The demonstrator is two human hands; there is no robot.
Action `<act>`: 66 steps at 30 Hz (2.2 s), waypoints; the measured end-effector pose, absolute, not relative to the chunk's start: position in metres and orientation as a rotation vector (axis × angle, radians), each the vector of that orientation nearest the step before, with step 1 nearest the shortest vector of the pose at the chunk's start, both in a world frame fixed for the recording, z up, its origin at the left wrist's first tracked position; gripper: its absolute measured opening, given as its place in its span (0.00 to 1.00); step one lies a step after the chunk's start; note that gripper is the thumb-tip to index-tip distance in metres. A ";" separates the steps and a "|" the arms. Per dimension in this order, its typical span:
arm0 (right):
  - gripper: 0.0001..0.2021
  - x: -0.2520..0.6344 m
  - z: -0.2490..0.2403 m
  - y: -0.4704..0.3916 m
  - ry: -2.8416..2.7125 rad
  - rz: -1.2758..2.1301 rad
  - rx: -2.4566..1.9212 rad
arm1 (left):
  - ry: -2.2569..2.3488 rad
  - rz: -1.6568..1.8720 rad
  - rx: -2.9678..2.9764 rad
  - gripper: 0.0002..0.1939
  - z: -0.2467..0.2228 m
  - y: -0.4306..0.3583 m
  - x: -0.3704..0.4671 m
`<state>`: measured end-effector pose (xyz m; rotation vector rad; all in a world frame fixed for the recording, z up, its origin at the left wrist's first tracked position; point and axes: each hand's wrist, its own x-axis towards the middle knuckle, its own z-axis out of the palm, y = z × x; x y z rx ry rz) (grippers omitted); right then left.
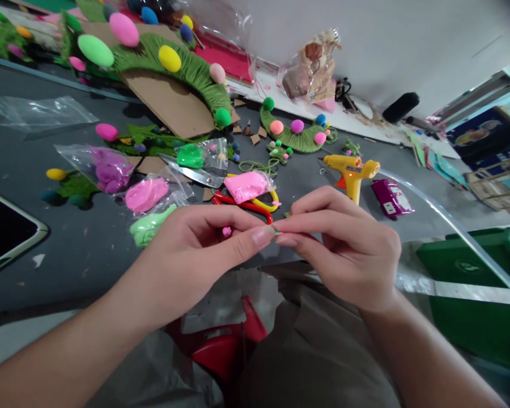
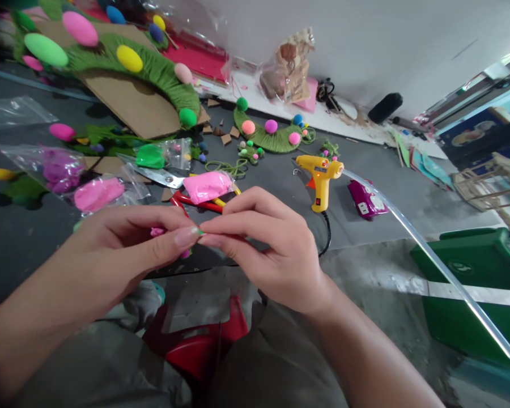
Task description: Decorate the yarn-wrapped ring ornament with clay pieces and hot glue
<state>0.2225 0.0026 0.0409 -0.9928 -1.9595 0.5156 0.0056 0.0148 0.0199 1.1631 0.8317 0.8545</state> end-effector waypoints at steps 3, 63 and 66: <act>0.08 0.225 0.041 0.003 -1.915 0.472 -1.018 | 0.897 0.873 1.154 0.05 0.018 0.016 0.003; 0.05 0.220 0.041 -0.002 -1.993 0.540 -0.926 | 0.873 0.711 1.280 0.07 0.021 0.014 0.003; 0.07 0.223 0.040 0.000 -2.041 0.569 -0.872 | 0.839 0.722 1.228 0.04 0.020 0.015 0.004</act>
